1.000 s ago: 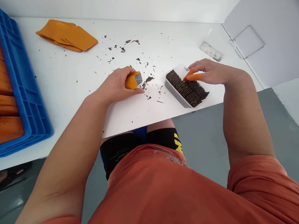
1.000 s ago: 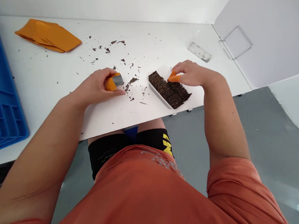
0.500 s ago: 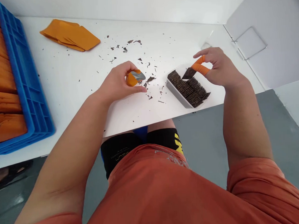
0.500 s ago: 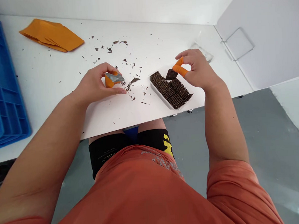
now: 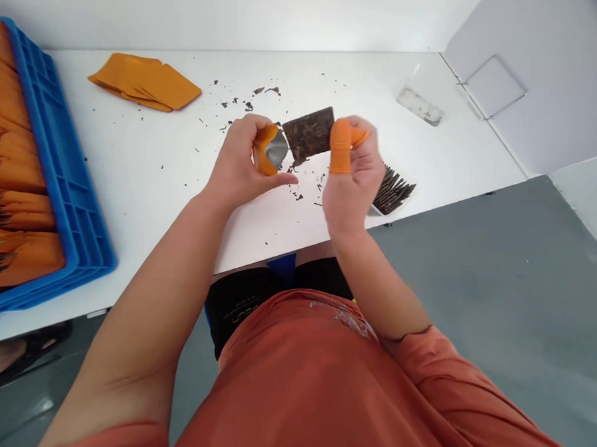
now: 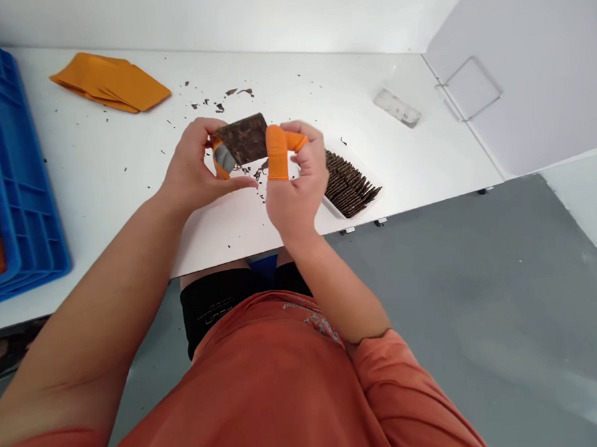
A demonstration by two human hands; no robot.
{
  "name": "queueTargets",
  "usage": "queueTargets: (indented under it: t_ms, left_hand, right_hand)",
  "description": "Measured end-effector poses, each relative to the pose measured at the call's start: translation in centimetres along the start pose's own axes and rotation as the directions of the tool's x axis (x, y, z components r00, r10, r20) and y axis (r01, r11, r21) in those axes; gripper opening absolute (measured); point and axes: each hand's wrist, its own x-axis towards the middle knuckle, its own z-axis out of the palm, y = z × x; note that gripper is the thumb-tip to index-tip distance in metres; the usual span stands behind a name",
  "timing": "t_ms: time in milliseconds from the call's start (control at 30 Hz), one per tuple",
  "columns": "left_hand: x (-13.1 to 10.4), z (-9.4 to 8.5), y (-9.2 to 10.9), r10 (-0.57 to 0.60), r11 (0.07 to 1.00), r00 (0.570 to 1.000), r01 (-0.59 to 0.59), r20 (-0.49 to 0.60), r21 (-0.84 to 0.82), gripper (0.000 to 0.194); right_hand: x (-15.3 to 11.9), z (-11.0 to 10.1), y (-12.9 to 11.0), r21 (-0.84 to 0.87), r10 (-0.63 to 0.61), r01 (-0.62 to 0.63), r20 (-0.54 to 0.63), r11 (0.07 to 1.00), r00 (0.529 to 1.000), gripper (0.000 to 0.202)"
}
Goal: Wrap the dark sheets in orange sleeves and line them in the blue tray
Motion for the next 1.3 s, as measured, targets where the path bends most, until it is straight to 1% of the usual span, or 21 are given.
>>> queueTargets:
  t_ms: [67, 133, 200, 267, 367, 400, 433, 500, 567, 600, 700, 733, 767, 833, 900, 933, 1000, 1067, 1133, 1200, 1300]
  left_hand:
    - [0.0, 0.0, 0.1, -0.001, 0.999, 0.999, 0.002, -0.038, 0.044, 0.095]
    - [0.0, 0.1, 0.1, -0.017, 0.995, 0.998, 0.023, -0.063, 0.096, 0.103]
    - [0.1, 0.2, 0.1, -0.025, 0.991, 0.996, 0.037, -0.091, 0.132, 0.106]
    - [0.1, 0.2, 0.1, -0.023, 0.987, 0.992, 0.041, -0.122, 0.155, 0.104]
    - [0.2, 0.2, 0.1, -0.009, 0.981, 0.985, 0.043, -0.175, 0.190, 0.099]
    - [0.2, 0.2, 0.1, -0.001, 0.978, 0.981, 0.042, -0.194, 0.204, 0.097]
    - [0.2, 0.1, 0.2, 0.011, 0.975, 0.975, 0.038, -0.220, 0.218, 0.097]
    - [0.3, 0.1, 0.4, 0.038, 0.971, 0.958, 0.032, -0.284, 0.237, 0.096]
    - [0.3, 0.0, 0.5, 0.040, 0.972, 0.952, 0.033, -0.305, 0.231, 0.093]
    - [0.3, 0.0, 0.6, 0.026, 0.975, 0.958, 0.039, -0.285, 0.220, 0.091]
    - [0.1, 0.0, 0.7, -0.019, 0.981, 0.986, 0.051, -0.165, 0.189, 0.084]
    - [0.1, 0.1, 0.8, -0.016, 0.981, 0.989, 0.044, -0.144, 0.189, 0.083]
    - [0.0, 0.1, 0.9, -0.005, 0.980, 0.991, 0.032, -0.137, 0.196, 0.082]
    - [0.0, 0.2, 1.0, 0.037, 0.975, 0.989, -0.004, -0.146, 0.221, 0.081]
    - [0.0, 0.3, 1.1, 0.076, 0.971, 0.980, -0.031, -0.183, 0.238, 0.079]
    - [0.0, 0.3, 1.0, 0.087, 0.970, 0.974, -0.035, -0.208, 0.240, 0.079]
    - [0.1, 0.3, 0.7, 0.083, 0.971, 0.965, -0.022, -0.250, 0.237, 0.080]
    - [0.1, 0.3, 0.4, 0.047, 0.971, 0.966, 0.014, -0.253, 0.237, 0.083]
    - [0.0, 0.2, 0.3, -0.003, 0.966, 0.973, 0.063, -0.230, 0.253, 0.084]
    - [-0.2, 0.2, 0.4, -0.031, 0.953, 0.972, 0.099, -0.231, 0.287, 0.079]
    - [-0.4, 0.3, 0.7, 0.020, 0.944, 0.963, 0.070, -0.268, 0.323, 0.058]
  right_hand:
    - [0.1, 2.5, -1.1, 0.125, 0.135, -0.118, -0.129, 0.985, 0.983, 0.057]
    - [0.5, 4.7, -1.7, 0.236, 0.244, -0.194, -0.203, 0.952, 0.948, 0.054]
    - [0.9, 6.2, -2.1, 0.292, 0.293, -0.225, -0.215, 0.929, 0.931, 0.052]
    - [1.0, 6.8, -2.4, 0.279, 0.277, -0.224, -0.169, 0.934, 0.946, 0.051]
    - [0.9, 6.7, -2.8, 0.154, 0.174, -0.167, -0.032, 0.974, 0.984, 0.049]
    - [0.8, 6.6, -2.9, 0.115, 0.151, -0.148, -0.015, 0.982, 0.988, 0.048]
    - [0.8, 6.4, -3.0, 0.091, 0.146, -0.143, -0.028, 0.986, 0.989, 0.048]
    - [0.7, 6.2, -3.2, 0.087, 0.177, -0.168, -0.103, 0.982, 0.979, 0.048]
    - [0.6, 6.1, -3.4, 0.096, 0.216, -0.205, -0.134, 0.974, 0.967, 0.051]
    - [0.6, 6.0, -3.4, 0.090, 0.224, -0.214, -0.112, 0.973, 0.968, 0.051]
    - [0.7, 5.9, -3.7, 0.042, 0.219, -0.218, -0.006, 0.975, 0.976, 0.051]
    - [0.7, 5.8, -3.7, 0.047, 0.225, -0.224, -0.004, 0.973, 0.974, 0.050]
    - [0.8, 5.8, -3.8, 0.070, 0.238, -0.235, -0.031, 0.969, 0.971, 0.050]
    - [0.8, 5.7, -4.0, 0.158, 0.272, -0.251, -0.129, 0.955, 0.954, 0.051]
    - [0.8, 5.6, -4.2, 0.214, 0.272, -0.233, -0.179, 0.949, 0.945, 0.053]
    - [0.8, 5.5, -4.3, 0.202, 0.248, -0.214, -0.165, 0.956, 0.955, 0.053]
    - [0.6, 5.4, -4.5, 0.124, 0.169, -0.156, -0.099, 0.980, 0.981, 0.052]
    - [0.3, 5.4, -4.6, 0.052, 0.094, -0.090, -0.074, 0.995, 0.993, 0.056]
    - [-0.1, 5.4, -4.4, 0.038, 0.054, -0.050, -0.114, 0.998, 0.992, 0.056]
    - [-0.4, 5.6, -4.1, 0.072, 0.055, -0.044, -0.159, 0.996, 0.986, 0.056]
    - [-0.5, 6.1, -3.3, 0.188, 0.073, -0.035, -0.200, 0.982, 0.977, 0.064]
